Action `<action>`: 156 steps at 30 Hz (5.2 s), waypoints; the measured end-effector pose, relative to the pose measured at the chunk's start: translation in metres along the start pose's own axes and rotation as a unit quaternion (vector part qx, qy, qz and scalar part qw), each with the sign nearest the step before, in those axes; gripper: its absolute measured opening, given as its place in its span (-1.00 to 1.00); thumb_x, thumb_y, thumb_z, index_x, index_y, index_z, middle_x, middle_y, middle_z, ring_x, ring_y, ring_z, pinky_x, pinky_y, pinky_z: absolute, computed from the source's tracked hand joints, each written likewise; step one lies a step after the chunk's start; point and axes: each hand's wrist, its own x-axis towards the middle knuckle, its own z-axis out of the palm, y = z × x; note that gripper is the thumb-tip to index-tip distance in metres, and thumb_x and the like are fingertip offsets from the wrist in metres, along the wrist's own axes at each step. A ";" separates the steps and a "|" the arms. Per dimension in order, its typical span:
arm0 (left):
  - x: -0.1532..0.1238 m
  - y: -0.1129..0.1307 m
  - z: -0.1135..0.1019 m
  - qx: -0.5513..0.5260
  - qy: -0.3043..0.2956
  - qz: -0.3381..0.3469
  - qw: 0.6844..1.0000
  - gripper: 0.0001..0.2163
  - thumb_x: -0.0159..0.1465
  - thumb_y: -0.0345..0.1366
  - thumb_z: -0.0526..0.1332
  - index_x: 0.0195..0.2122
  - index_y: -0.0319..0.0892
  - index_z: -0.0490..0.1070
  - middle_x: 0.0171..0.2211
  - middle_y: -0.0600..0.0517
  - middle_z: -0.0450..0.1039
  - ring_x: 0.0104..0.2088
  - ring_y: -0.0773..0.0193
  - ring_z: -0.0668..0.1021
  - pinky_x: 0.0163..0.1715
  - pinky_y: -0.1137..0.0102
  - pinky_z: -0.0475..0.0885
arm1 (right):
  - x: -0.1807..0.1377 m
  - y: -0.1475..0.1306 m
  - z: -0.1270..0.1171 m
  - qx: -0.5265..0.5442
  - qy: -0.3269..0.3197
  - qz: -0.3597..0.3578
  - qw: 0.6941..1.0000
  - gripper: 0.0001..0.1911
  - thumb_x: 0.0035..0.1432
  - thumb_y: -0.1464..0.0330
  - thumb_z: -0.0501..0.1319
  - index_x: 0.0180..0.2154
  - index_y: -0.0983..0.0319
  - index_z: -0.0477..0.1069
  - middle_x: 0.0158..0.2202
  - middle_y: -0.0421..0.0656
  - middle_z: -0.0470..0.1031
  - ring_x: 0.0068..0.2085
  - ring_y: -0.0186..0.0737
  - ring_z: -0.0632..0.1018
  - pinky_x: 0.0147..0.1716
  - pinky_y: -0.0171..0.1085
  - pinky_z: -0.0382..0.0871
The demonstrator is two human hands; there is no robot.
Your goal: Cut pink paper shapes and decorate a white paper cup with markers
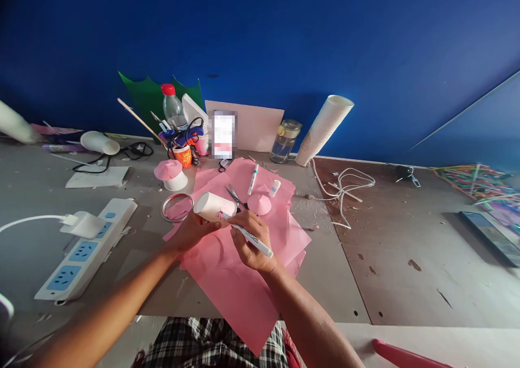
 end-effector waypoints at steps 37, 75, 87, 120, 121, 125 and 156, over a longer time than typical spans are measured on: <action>-0.002 0.001 0.001 -0.010 -0.006 0.004 1.000 -0.70 0.05 -0.19 0.35 -0.18 -0.12 0.44 -0.17 -0.03 0.55 -0.10 0.06 0.54 -0.10 0.22 0.45 | -0.003 0.006 -0.002 0.044 0.020 0.055 0.997 -0.84 0.19 0.39 0.07 -0.27 0.20 0.43 -0.42 -0.16 0.43 -0.46 -0.30 0.43 -0.47 -0.26 0.33; 0.001 -0.003 -0.002 -0.046 -0.021 0.005 0.999 -0.71 0.06 -0.20 0.35 -0.17 -0.06 0.48 -0.15 0.00 0.56 -0.06 0.09 0.53 -0.03 0.22 0.42 | 0.000 0.008 -0.002 0.064 0.067 0.139 0.986 -0.86 0.17 0.37 0.11 -0.32 0.22 0.44 -0.49 -0.21 0.37 -0.50 -0.34 0.36 -0.52 -0.31 0.24; 0.002 -0.006 -0.002 -0.030 0.004 -0.004 1.000 -0.63 0.03 -0.15 0.35 -0.13 -0.14 0.48 -0.12 -0.05 0.55 -0.05 0.07 0.52 -0.05 0.24 0.42 | 0.001 0.008 -0.003 0.096 0.077 0.180 0.976 -0.87 0.15 0.36 0.11 -0.33 0.21 0.43 -0.54 -0.25 0.34 -0.54 -0.37 0.32 -0.54 -0.33 0.20; 0.001 -0.003 -0.002 -0.054 -0.005 -0.015 0.998 -0.63 0.02 -0.17 0.37 -0.14 -0.15 0.47 -0.14 -0.05 0.56 -0.07 0.08 0.54 -0.06 0.25 0.41 | -0.001 0.011 -0.001 0.135 0.061 0.179 0.973 -0.84 0.16 0.34 0.10 -0.35 0.20 0.44 -0.56 -0.25 0.34 -0.57 -0.38 0.30 -0.57 -0.33 0.18; 0.000 -0.002 -0.002 -0.056 -0.009 -0.020 0.998 -0.63 0.02 -0.18 0.37 -0.14 -0.15 0.47 -0.14 -0.05 0.56 -0.07 0.09 0.54 -0.06 0.26 0.40 | -0.001 0.011 -0.001 0.133 0.067 0.182 0.972 -0.84 0.16 0.33 0.10 -0.35 0.21 0.44 -0.56 -0.25 0.34 -0.57 -0.37 0.31 -0.57 -0.33 0.19; -0.001 -0.002 -0.003 -0.064 -0.021 -0.031 0.997 -0.65 0.03 -0.23 0.36 -0.13 -0.12 0.46 -0.16 -0.01 0.56 -0.10 0.13 0.54 -0.12 0.31 0.40 | -0.001 0.013 -0.002 0.124 0.121 0.202 0.964 -0.85 0.16 0.31 0.13 -0.36 0.21 0.43 -0.57 -0.26 0.34 -0.56 -0.37 0.31 -0.57 -0.34 0.18; 0.003 -0.021 -0.007 -0.054 -0.093 0.063 0.992 0.03 0.00 -0.13 0.39 0.32 0.05 -0.36 0.05 -0.12 0.31 -0.04 0.14 0.42 -0.16 0.33 0.37 | 0.001 0.009 -0.003 0.162 0.050 0.142 0.975 -0.78 0.24 0.19 0.12 -0.20 0.15 0.44 -0.29 -0.13 0.46 -0.24 -0.20 0.48 -0.27 -0.20 0.40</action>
